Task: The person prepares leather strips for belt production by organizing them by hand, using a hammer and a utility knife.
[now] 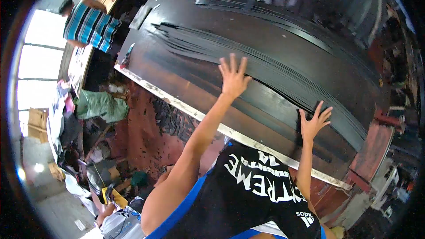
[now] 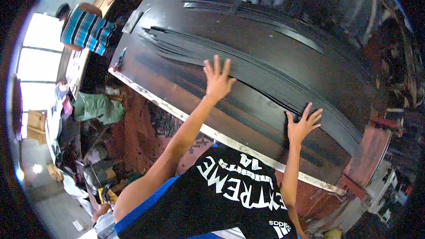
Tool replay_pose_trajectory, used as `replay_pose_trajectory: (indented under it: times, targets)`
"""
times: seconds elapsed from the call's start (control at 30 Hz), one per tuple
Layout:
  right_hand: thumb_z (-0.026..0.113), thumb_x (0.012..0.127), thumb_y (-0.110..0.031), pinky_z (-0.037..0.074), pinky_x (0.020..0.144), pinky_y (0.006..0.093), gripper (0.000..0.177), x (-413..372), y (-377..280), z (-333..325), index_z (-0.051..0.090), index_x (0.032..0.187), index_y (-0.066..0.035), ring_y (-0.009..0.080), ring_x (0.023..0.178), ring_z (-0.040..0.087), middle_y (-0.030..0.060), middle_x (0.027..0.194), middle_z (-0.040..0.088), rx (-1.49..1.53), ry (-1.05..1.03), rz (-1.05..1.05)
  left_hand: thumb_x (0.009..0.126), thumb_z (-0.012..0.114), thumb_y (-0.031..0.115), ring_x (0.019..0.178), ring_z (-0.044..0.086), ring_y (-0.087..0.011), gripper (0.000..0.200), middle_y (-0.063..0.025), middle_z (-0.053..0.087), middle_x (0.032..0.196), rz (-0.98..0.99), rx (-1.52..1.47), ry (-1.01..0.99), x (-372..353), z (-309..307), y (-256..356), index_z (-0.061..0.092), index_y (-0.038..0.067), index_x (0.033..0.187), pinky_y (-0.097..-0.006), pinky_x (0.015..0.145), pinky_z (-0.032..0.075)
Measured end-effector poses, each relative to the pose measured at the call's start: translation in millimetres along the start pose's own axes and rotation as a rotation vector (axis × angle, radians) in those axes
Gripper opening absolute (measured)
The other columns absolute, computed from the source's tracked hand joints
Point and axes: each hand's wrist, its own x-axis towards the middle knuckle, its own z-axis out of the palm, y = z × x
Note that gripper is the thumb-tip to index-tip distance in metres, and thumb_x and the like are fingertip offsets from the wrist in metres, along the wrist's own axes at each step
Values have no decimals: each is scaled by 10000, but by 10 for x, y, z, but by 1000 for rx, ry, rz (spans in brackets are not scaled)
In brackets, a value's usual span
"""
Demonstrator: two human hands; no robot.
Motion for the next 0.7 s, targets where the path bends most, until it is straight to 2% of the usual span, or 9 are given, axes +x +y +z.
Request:
replay_pose_trajectory:
  times: [0.1,0.2,0.23,0.27,0.33,0.4,0.5,0.6,0.7]
  targets:
    - [618,877,-505,22,1082,704,792,125,-369,126,254,1533,-250,444,1461,70,200,1605,30,-78,-44,20,824,694,429,1424,86,-513,816,-227,128,1574,126,-137,-56,-46,-64,-154,310,183,1500,-739,1058,124]
    - [582,915,-466,-2,1094,686,716,128,-263,204,262,1530,-287,424,1469,52,168,1613,33,-108,-20,-1,817,699,434,1436,74,-492,825,-222,120,1579,34,-33,-52,18,-373,-770,310,182,1500,-748,1051,119]
    - [581,915,-463,-1,1098,682,714,132,-282,178,262,1530,-288,419,1470,56,161,1615,32,-112,-31,9,814,698,444,1441,57,-490,841,-224,106,1582,-65,-39,-34,68,-442,-1037,299,176,1504,-753,1046,116]
    - [581,916,-459,0,1102,679,712,134,-309,159,262,1529,-289,414,1471,60,155,1616,30,-115,-43,23,809,698,463,1439,46,-496,876,-230,85,1584,-105,20,21,138,-338,-1380,269,175,1517,-759,1039,123]
    - [578,917,-461,8,1104,678,712,144,-279,174,259,1530,-290,406,1472,63,147,1618,26,-134,-30,9,813,689,484,1435,33,-508,893,-239,69,1584,-39,-122,101,376,-411,-1784,245,181,1527,-758,1039,128]
    - [574,918,-463,15,1107,678,711,112,-271,198,256,1531,-291,398,1474,66,139,1619,22,-156,-25,2,823,677,495,1433,33,-511,898,-243,52,1584,45,-50,-1,497,-425,-1890,223,189,1535,-749,1046,134]
    - [550,928,-479,62,1108,679,705,139,-257,156,244,1534,-287,389,1474,83,140,1618,38,-195,-75,12,843,655,484,1451,76,-456,838,-236,80,1583,78,-181,21,500,-394,-1917,270,169,1517,-708,1079,136]
    - [545,928,-484,64,1106,683,704,120,-232,146,247,1533,-283,392,1471,93,137,1618,44,-166,-91,5,855,652,456,1454,80,-449,807,-233,97,1583,102,-195,57,496,-294,-2001,289,159,1512,-699,1085,135]
    - [592,902,-468,123,1104,657,731,138,-301,121,285,1520,-229,428,1443,161,213,1584,134,-212,-66,-38,833,687,405,1438,137,-455,788,-240,163,1563,64,-115,57,479,-368,-1946,336,139,1486,-704,1074,144]
